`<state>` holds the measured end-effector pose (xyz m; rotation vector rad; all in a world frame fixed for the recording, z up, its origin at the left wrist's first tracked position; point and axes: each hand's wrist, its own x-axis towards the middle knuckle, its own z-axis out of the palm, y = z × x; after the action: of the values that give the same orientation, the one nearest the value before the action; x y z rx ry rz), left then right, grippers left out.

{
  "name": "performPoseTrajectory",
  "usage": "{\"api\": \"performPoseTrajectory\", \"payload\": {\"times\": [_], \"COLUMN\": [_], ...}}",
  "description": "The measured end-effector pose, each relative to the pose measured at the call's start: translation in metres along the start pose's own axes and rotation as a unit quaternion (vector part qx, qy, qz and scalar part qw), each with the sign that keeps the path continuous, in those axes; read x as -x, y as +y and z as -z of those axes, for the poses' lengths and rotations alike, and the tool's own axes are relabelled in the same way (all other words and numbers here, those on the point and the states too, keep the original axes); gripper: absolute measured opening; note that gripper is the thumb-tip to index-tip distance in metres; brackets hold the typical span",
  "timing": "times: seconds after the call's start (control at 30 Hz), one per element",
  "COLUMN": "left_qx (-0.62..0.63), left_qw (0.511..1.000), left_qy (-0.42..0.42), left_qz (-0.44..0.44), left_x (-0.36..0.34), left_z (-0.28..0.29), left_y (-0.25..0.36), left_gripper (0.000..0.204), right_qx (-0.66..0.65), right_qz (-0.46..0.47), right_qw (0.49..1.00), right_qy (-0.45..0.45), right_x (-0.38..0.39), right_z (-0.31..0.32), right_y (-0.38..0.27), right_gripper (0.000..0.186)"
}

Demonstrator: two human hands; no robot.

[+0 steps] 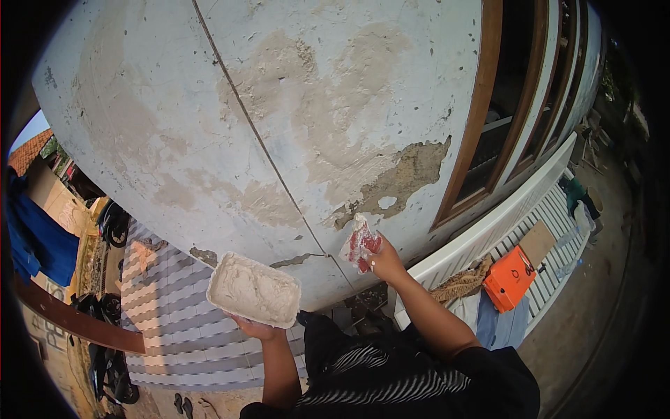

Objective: Patching a damaged exterior wall by applying plaster or putty using a spatula.

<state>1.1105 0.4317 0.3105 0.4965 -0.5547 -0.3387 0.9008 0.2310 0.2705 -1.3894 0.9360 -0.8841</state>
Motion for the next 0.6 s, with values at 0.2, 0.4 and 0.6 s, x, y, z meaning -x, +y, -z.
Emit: {"api": "performPoseTrajectory", "payload": {"times": [0.2, 0.4, 0.6], "left_qx": [0.067, 0.045, 0.056], "left_qw": [0.996, 0.997, 0.997], "left_qy": [0.011, -0.057, -0.021], "left_qz": [0.052, 0.028, 0.057], "left_x": [0.005, 0.004, 0.006], "left_z": [0.029, 0.027, 0.031], "left_y": [0.016, 0.027, 0.024], "left_gripper": [0.064, 0.064, 0.065], "right_qx": [0.112, 0.166, 0.215], "right_qz": [0.062, 0.067, 0.090], "right_qw": [0.991, 0.984, 0.972], "right_qy": [0.043, 0.006, -0.004], "right_x": [-0.008, -0.020, -0.007], "right_z": [-0.044, -0.076, -0.089], "right_y": [-0.029, -0.056, -0.073], "right_gripper": [0.029, 0.031, 0.030]}}
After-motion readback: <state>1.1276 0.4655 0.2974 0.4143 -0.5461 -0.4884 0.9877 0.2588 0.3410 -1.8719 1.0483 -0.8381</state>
